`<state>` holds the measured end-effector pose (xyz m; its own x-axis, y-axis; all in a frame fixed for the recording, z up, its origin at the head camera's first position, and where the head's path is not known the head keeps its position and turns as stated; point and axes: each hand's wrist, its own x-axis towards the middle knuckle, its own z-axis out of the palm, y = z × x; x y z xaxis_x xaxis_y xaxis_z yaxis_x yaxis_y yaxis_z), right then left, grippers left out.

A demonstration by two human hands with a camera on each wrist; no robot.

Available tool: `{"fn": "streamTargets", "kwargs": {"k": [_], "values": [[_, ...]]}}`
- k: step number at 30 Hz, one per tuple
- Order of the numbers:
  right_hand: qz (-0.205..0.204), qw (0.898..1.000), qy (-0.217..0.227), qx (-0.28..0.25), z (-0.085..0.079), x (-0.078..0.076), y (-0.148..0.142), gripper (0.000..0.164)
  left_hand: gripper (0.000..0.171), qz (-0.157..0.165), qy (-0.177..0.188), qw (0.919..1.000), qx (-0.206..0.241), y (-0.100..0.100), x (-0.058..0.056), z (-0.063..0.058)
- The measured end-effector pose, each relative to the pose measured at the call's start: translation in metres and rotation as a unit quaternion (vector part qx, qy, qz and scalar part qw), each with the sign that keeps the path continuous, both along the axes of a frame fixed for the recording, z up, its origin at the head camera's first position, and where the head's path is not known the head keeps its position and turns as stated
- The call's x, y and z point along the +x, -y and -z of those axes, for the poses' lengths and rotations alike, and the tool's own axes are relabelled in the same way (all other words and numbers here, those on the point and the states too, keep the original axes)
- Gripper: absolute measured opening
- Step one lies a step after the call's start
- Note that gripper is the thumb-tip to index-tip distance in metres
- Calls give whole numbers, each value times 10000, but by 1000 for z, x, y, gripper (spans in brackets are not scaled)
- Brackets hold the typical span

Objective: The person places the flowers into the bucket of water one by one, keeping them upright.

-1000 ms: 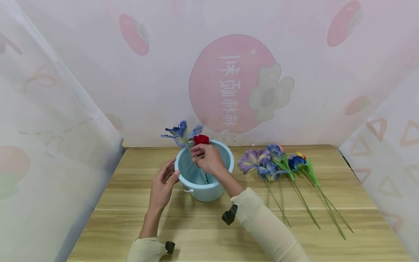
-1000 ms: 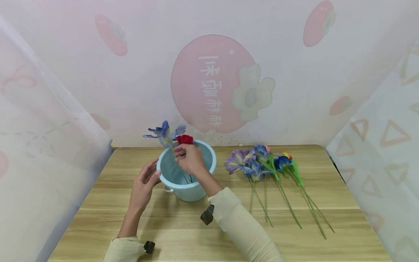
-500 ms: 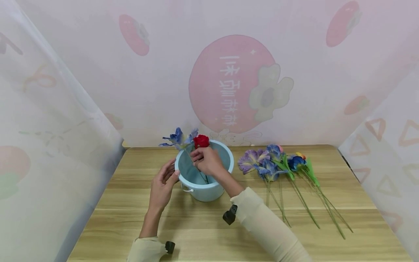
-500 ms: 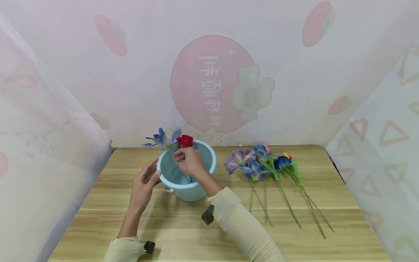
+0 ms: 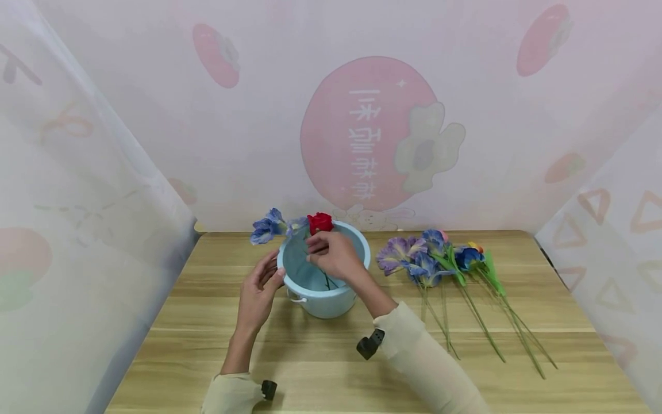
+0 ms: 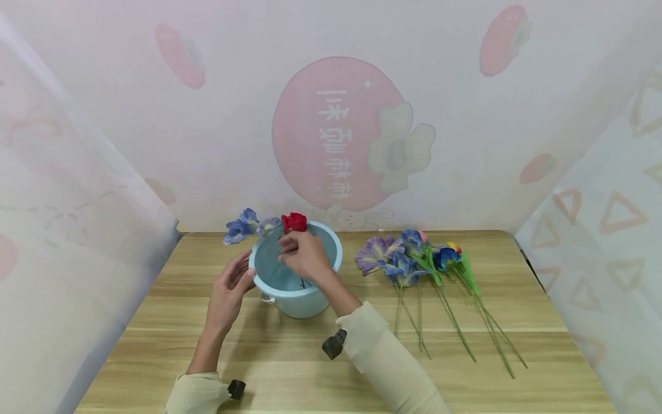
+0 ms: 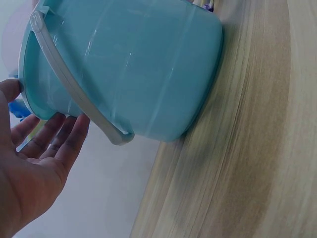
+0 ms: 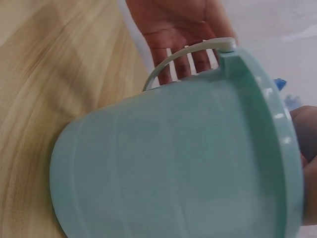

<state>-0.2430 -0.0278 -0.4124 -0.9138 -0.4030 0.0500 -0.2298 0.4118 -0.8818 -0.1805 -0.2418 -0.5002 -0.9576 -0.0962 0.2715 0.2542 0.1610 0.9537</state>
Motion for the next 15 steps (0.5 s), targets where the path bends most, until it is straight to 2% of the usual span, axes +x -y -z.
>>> {"fn": "streamTargets", "kwargs": {"k": [5, 10, 15], "values": [[38, 9998, 87, -186, -7, 6, -10, 34, 50, -29, -25, 10000, -72, 0, 0, 1], [206, 9992, -108, -314, -14, 11, -26, 32, 50, -74, -61, 9999, -86, -1, 0, 1], [328, 9965, 17, -763, -17, 15, -45, 34, 50, -87, -95, 9999, -60, -1, 0, 0]]}}
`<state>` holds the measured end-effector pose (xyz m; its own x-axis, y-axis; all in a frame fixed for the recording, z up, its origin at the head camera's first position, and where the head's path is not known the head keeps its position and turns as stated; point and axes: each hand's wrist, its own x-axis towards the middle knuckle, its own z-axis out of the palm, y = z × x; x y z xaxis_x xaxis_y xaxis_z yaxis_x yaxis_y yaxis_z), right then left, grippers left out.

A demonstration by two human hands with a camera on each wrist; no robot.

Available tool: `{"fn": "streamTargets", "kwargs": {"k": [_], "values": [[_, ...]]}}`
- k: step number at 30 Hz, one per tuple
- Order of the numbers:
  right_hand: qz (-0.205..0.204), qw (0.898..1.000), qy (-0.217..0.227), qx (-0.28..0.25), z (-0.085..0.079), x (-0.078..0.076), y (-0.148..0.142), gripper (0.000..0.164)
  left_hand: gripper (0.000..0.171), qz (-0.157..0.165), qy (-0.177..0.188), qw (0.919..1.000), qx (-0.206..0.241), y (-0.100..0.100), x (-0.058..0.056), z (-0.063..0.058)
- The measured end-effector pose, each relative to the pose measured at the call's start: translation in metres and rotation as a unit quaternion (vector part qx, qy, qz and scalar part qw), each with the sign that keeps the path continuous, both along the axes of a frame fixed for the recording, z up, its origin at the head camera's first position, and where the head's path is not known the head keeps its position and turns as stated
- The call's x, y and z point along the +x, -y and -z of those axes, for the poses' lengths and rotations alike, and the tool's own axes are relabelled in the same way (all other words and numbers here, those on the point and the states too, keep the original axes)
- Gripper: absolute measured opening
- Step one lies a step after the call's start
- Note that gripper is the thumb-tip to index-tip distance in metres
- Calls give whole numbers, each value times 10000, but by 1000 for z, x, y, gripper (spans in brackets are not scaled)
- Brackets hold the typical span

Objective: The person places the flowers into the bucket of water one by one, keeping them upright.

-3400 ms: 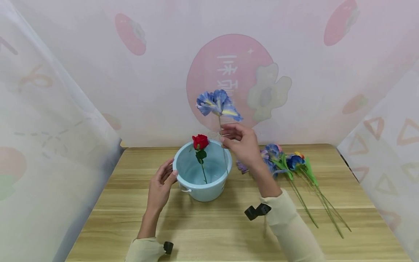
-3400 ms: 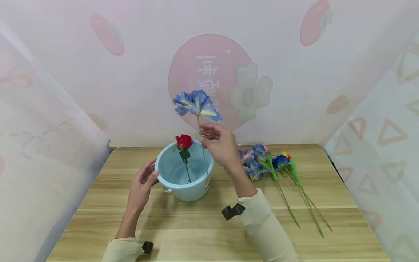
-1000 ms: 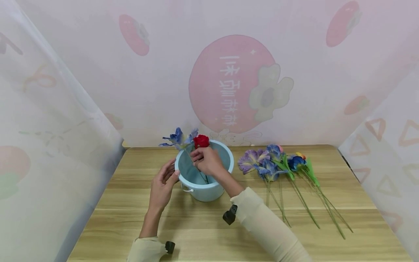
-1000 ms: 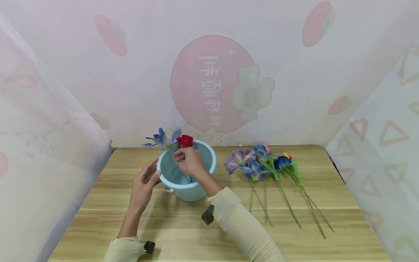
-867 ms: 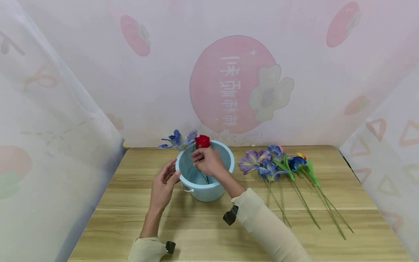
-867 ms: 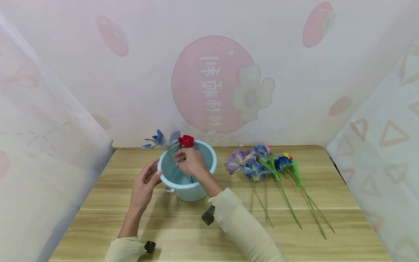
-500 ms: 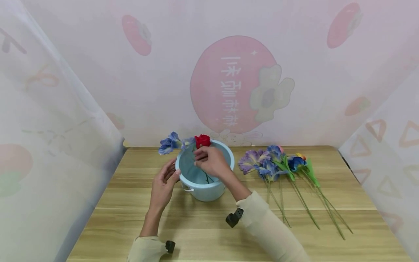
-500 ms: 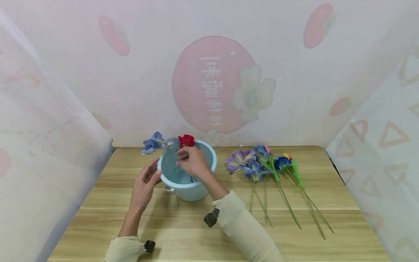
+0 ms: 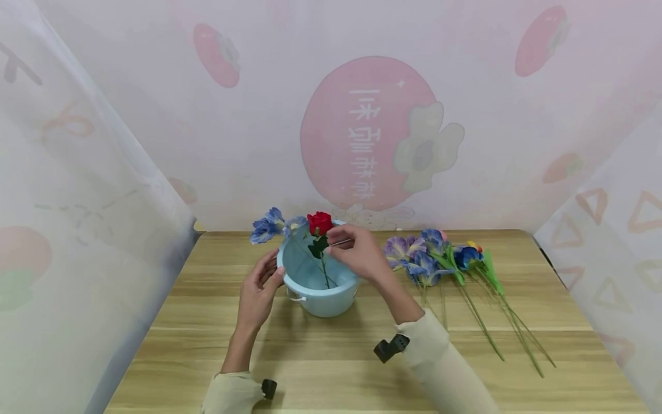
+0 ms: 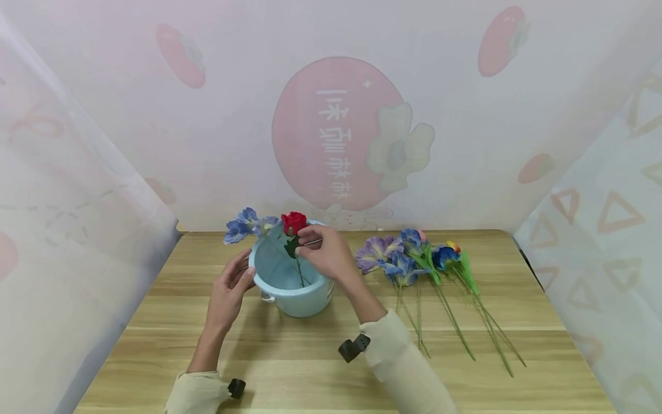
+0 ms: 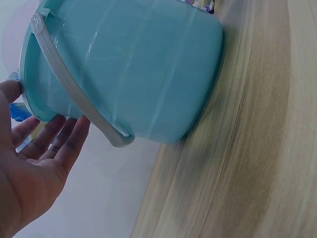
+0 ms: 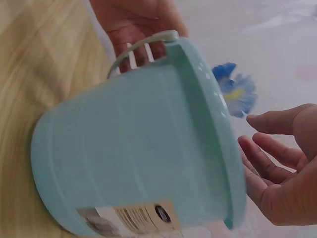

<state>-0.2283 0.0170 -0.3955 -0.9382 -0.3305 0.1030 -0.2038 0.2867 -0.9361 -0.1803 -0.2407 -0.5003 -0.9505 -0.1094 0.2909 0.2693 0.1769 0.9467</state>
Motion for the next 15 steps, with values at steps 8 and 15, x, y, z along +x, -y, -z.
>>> {"fn": "streamTargets", "kwargs": {"k": [8, 15], "values": [[423, 9988, -47, -261, -2, 6, -38, 39, 50, 3, 18, 10000, 23, 0, -2, 0], [734, 9969, 19, -288, 5, 10, -74, 41, 50, -9, 13, 10000, 39, 0, -2, 0]]}}
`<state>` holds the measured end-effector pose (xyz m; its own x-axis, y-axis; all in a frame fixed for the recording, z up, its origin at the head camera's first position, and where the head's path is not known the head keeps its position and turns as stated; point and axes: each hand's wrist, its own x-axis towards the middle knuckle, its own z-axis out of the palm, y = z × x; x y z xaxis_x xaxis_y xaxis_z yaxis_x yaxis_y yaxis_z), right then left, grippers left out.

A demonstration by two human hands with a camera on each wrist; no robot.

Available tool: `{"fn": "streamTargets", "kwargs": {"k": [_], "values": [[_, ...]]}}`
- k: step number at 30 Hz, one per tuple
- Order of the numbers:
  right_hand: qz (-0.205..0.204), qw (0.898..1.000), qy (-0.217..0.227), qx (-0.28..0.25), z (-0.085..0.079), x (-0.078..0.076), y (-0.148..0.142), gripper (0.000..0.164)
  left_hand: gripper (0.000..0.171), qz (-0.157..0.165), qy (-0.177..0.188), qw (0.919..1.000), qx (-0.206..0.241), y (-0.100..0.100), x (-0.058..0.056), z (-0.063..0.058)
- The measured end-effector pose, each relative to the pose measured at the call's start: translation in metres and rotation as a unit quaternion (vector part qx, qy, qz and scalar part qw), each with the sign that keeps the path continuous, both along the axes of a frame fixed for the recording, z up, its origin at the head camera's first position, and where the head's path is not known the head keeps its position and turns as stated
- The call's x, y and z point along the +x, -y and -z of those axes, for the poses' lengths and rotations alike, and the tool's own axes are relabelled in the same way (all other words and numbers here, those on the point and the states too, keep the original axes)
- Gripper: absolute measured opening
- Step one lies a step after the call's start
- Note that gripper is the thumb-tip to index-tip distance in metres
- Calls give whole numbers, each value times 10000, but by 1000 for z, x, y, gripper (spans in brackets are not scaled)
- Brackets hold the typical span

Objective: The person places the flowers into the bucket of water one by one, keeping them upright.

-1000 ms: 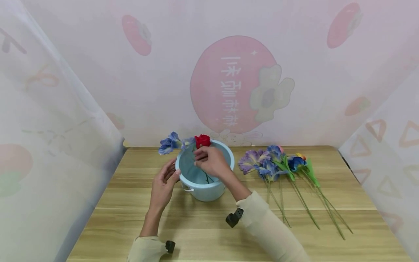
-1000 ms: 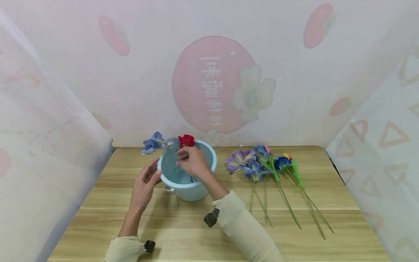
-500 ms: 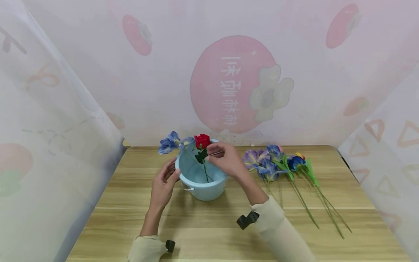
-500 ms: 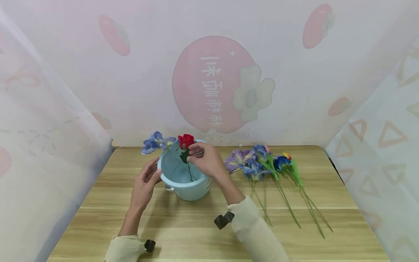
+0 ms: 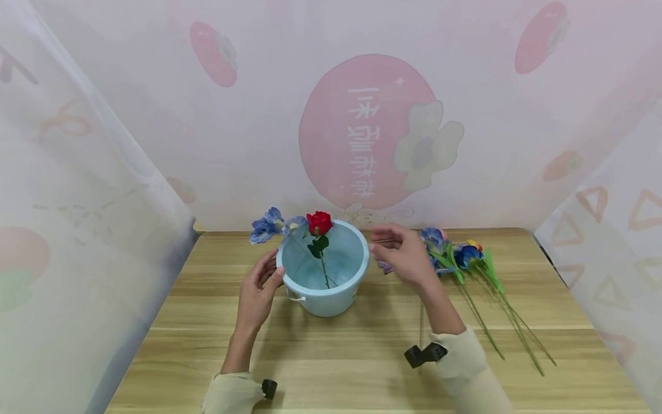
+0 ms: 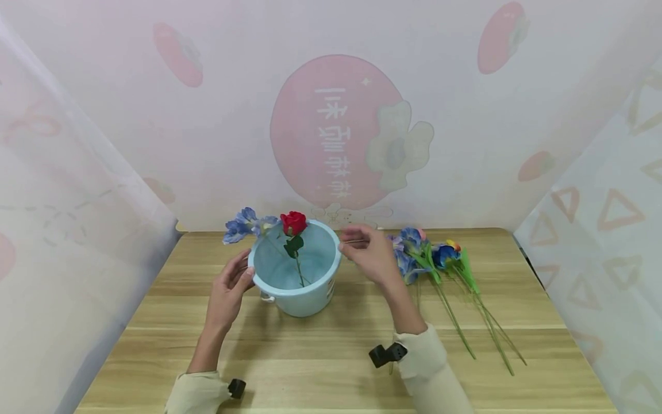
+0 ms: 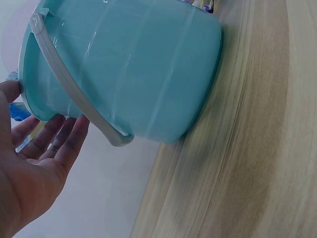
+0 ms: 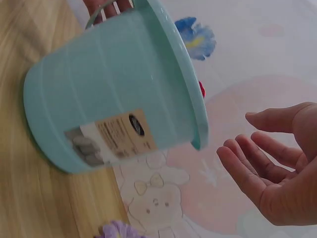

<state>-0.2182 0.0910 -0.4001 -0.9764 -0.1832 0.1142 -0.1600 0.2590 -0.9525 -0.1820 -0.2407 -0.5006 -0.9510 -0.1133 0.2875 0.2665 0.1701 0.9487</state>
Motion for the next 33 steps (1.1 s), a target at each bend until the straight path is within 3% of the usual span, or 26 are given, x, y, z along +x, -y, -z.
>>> {"fn": "streamTargets", "kwargs": {"k": [9, 33], "values": [[254, 9992, 253, -192, 15, 6, -47, 43, 50, -19, 17, 10000, -3, 0, 1, 0], [1047, 9894, 1003, 72, 69, 39, -144, 60, 50, -11, 23, 10000, 3, 0, 1, 1]]}}
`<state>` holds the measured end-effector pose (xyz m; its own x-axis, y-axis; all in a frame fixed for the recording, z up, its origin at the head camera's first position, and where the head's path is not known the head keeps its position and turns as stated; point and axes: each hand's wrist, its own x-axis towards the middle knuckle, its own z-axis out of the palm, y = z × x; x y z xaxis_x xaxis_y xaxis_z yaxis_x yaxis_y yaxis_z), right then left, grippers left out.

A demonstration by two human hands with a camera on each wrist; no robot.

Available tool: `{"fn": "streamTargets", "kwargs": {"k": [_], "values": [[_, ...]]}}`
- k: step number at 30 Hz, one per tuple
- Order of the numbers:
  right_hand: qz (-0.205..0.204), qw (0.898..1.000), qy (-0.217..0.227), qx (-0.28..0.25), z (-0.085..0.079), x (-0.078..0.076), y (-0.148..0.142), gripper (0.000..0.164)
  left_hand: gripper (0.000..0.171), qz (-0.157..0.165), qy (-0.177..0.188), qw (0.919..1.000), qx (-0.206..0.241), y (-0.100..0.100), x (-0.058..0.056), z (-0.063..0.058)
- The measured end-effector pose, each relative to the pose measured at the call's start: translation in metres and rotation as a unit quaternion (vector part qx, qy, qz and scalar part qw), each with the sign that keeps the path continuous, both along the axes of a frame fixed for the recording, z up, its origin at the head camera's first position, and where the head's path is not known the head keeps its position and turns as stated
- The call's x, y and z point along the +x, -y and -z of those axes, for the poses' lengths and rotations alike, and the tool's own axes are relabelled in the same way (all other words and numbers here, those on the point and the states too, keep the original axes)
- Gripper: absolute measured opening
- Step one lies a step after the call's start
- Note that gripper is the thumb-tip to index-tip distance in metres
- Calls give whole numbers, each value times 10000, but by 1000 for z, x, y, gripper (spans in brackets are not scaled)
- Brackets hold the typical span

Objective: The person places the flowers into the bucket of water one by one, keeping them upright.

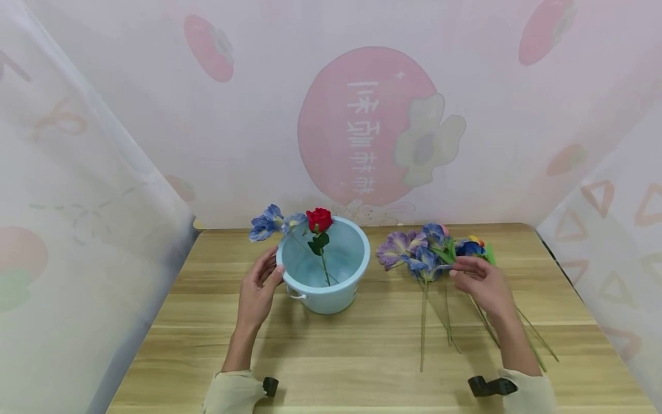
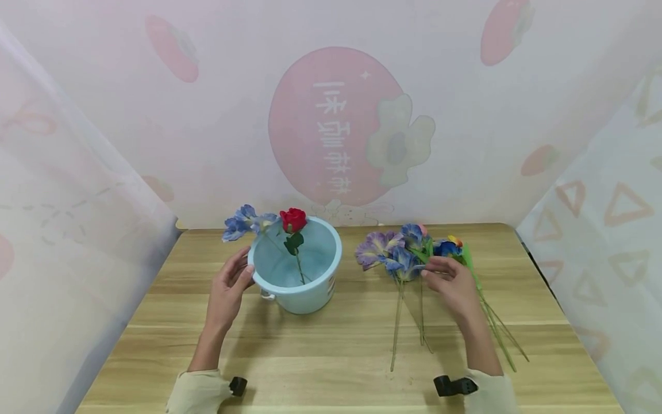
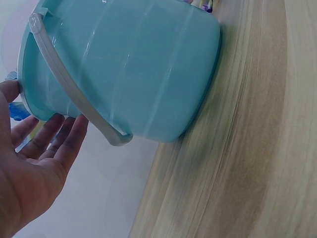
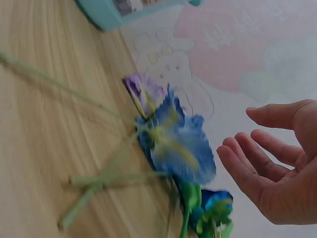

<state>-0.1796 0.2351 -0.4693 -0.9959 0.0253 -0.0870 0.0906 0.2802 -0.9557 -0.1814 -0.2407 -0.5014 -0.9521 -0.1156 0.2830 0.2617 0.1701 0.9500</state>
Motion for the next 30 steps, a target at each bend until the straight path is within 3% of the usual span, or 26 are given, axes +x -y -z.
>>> {"fn": "streamTargets", "kwargs": {"k": [16, 22, 30], "values": [[491, 9976, 34, 486, 25, 18, -81, 65, 50, -39, -5, 10000, 1, -1, 0, 0], [503, 9966, -35, 659, 31, 23, -103, 54, 50, -28, 20, 10000, 45, 0, 1, 1], [225, 9865, -6, 1625, 35, 25, -125, 59, 50, -13, 17, 10000, 36, -1, 1, -1]]}}
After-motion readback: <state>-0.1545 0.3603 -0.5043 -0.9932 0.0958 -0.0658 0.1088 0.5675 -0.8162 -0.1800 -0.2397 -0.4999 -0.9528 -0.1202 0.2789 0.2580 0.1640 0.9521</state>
